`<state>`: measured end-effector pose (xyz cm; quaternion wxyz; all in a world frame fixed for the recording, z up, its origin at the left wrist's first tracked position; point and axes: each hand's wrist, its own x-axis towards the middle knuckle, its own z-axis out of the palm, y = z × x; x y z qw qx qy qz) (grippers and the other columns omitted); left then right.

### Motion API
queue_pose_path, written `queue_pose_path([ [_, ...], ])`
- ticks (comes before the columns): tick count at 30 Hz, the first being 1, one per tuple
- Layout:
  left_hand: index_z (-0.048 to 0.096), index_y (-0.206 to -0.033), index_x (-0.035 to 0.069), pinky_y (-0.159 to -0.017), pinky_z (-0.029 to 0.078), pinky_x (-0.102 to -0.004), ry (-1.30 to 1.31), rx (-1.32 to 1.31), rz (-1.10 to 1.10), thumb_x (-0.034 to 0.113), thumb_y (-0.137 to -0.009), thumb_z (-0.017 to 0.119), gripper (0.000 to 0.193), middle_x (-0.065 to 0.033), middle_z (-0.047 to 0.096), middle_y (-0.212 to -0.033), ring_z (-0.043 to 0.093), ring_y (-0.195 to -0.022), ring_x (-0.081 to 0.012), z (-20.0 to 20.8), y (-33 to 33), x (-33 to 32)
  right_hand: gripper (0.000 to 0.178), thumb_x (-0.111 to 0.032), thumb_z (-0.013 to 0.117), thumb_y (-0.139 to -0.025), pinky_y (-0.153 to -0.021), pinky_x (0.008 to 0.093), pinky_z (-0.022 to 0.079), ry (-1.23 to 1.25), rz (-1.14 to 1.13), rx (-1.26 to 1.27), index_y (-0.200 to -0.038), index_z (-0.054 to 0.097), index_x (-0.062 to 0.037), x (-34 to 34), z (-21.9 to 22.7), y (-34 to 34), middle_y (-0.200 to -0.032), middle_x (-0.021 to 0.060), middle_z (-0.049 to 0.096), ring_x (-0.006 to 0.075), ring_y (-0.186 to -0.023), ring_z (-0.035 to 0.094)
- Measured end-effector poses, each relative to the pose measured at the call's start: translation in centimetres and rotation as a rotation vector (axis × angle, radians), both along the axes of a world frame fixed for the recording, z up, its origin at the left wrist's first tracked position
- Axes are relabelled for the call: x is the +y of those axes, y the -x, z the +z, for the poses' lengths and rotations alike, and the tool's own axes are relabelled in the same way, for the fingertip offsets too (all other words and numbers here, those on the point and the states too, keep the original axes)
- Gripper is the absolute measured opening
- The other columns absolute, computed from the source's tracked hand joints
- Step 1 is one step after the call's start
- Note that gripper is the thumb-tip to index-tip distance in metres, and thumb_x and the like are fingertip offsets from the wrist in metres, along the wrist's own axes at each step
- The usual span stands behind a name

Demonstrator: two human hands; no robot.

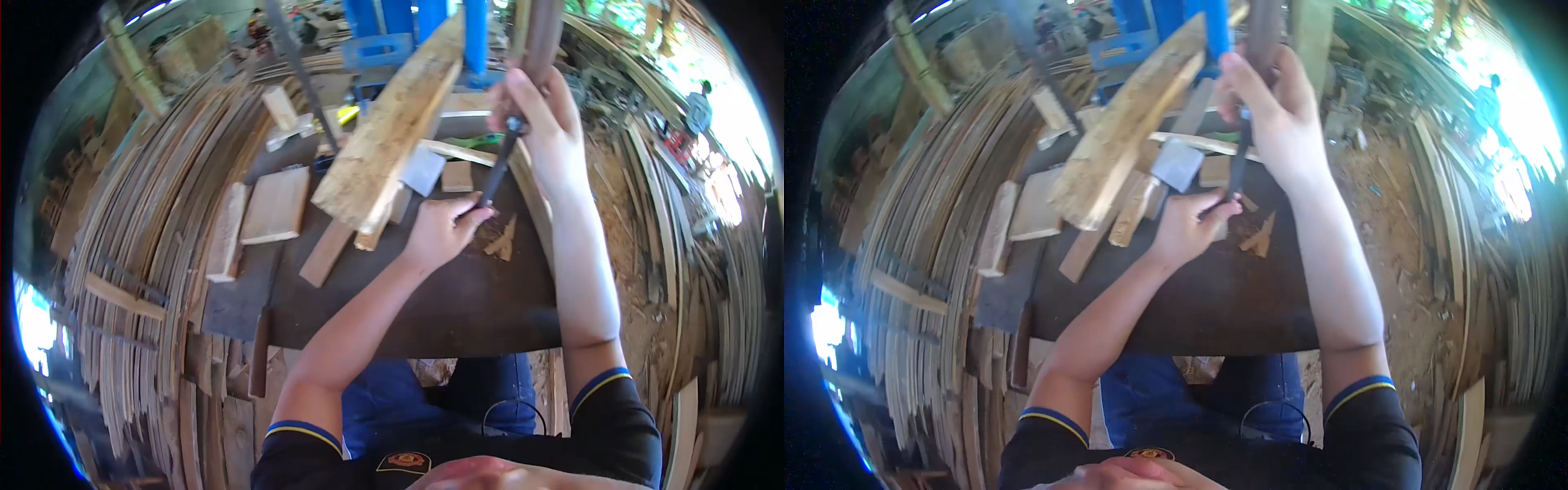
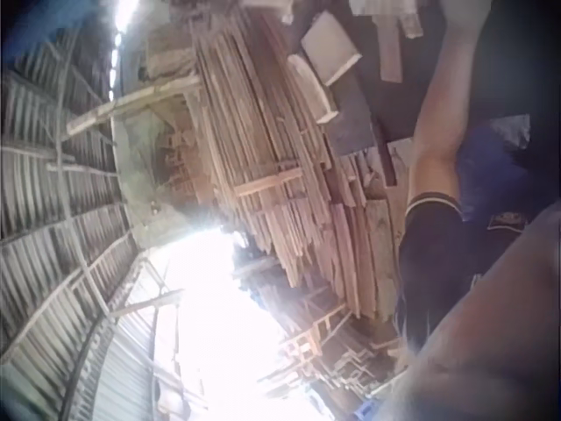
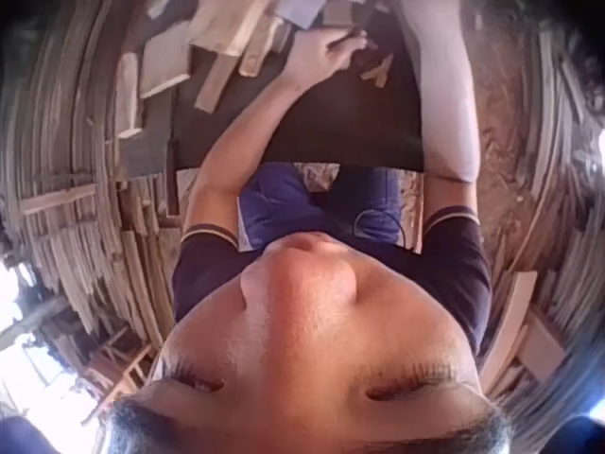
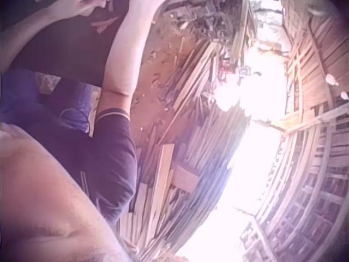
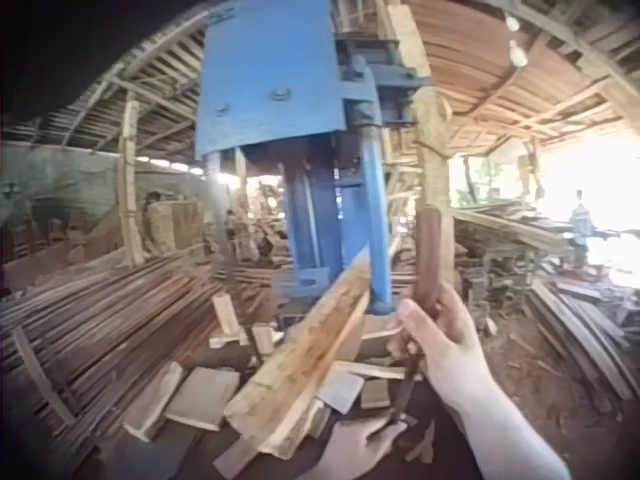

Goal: The person uses a chisel and a mallet to carve and shape small wooden blocks on a workbench. They repeatedly strike the chisel to remove wood shavings, occasionally pausing to inspect the piece or reposition it. The task involves precise manual shaping of the wood.

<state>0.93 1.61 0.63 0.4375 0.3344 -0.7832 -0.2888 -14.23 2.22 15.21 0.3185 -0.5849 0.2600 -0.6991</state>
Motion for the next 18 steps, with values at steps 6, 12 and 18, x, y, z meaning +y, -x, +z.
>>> queue_pose_path([
  [6, 0.073, -0.114, -0.004, -0.082, 0.056, -0.027, -0.005, 0.032, -0.047, 0.016, -0.097, 0.072, 0.026, -0.0114, 0.079, -0.095, 0.075, -0.09, -0.0143, 0.0, 0.5, -0.4, 0.04, -0.031, 0.069, -0.099, -0.086, 0.0328, 0.053, 0.027, -0.241, 0.286, -0.121, 0.065, 0.0025, -0.5, -0.6, 1.6, -0.099, 0.0119, 0.073, 0.0188, -0.092, 0.069],
  [12, 0.071, -0.114, -0.004, -0.086, 0.057, -0.0299, -0.127, 0.1, -0.115, 0.018, -0.098, 0.071, 0.027, -0.012, 0.078, -0.098, 0.075, -0.095, -0.0178, -0.1, 0.4, -0.6, 0.034, -0.028, 0.061, -0.102, -0.065, 0.038, 0.056, 0.03, -0.303, 0.494, -0.101, 0.06, 0.0053, -0.2, -0.3, 0.9, -0.075, 0.013, 0.072, 0.0274, -0.069, 0.073],
  [18, 0.05, -0.138, -0.003, -0.098, 0.051, -0.0289, -0.06, 0.423, -0.254, 0.016, -0.101, 0.063, 0.043, -0.0096, 0.069, -0.119, 0.065, -0.114, -0.0143, 6.8, 2.6, 0.2, 0.04, -0.032, 0.062, -0.102, -0.059, 0.044, 0.055, 0.059, -0.387, 0.608, -0.089, 0.055, 0.0052, 0.9, 0.3, 0.5, -0.066, 0.0185, 0.068, 0.0363, -0.064, 0.071],
])
